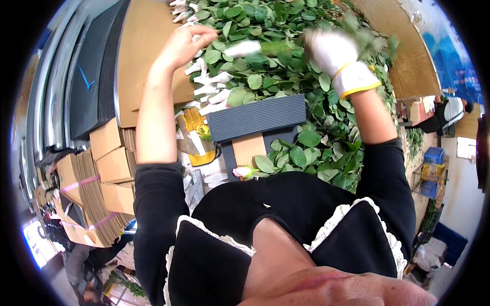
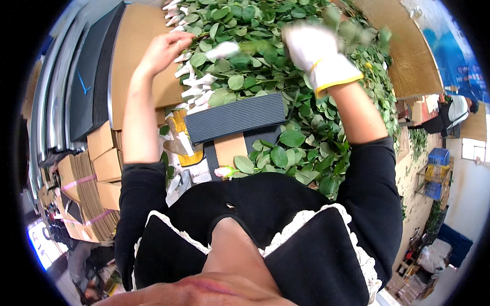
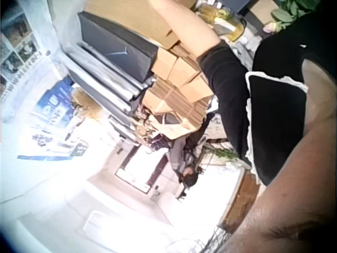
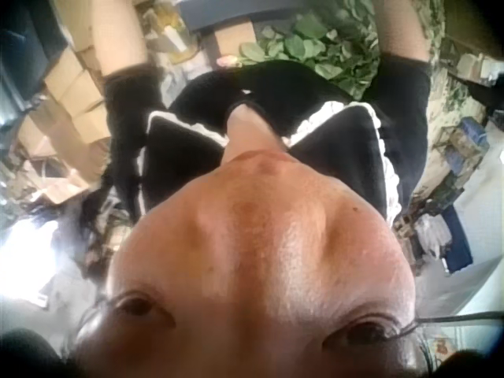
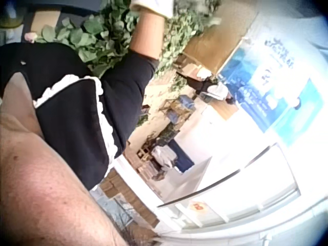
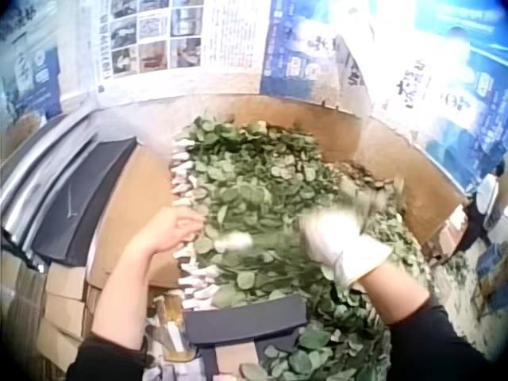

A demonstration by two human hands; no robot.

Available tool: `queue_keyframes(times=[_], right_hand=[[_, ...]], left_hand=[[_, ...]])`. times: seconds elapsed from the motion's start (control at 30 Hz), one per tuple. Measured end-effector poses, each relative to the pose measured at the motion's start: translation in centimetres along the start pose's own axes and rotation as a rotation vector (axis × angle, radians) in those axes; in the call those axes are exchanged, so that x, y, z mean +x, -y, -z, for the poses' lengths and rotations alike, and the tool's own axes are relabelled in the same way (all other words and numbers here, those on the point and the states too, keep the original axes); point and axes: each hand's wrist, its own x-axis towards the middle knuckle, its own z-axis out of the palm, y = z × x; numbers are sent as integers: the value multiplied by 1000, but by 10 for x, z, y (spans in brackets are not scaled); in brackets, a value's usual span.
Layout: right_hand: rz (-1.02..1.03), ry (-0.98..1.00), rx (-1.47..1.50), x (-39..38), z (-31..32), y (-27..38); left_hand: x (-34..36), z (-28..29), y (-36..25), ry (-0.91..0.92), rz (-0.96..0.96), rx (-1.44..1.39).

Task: The person arranges pink roses and green leaves into a black rectangular box. They place the flowers and leaves into the box, then cover them with a piece of cardboard and a black lid.

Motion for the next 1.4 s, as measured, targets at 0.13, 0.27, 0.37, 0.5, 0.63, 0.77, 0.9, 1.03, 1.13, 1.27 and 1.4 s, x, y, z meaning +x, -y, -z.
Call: queue_keyframes(times=[0.13, 0.27, 0.37, 0.5, 0.63, 0.77, 0.9, 1.03, 1.13, 1.27, 1.4], right_hand=[[230, 513, 158, -28, -138, 18], [188, 210, 434, -35, -119, 21], [159, -52, 471, -34, -123, -22], [153, -243, 310, -30, -51, -37], [260, -478, 522, -37, -10, -43], [125, -311, 443, 1, -44, -4], [-5, -34, 419, -3, -52, 22], [57, -77, 461, -16, -14, 34], [44, -103, 465, -32, 5, 26], [75, -241, 559, -63, 1, 13], [90, 202, 469, -66, -89, 23]], left_hand=[[24, -65, 141, -120, 507, 256], [-6, -117, 211, 59, 526, 92], [1, -136, 169, 101, 418, -58], [-36, -90, 146, -14, 347, 243], [-65, -68, 37, 11, 327, 184], [-116, -112, 59, 119, 51, 38], [-114, -158, 114, 130, 248, -136], [-115, -138, 68, 40, 160, -237], [-104, -130, 64, 48, 293, -548], [-93, -92, 71, 285, 493, -536], [-46, -87, 32, 150, 861, -1038]])
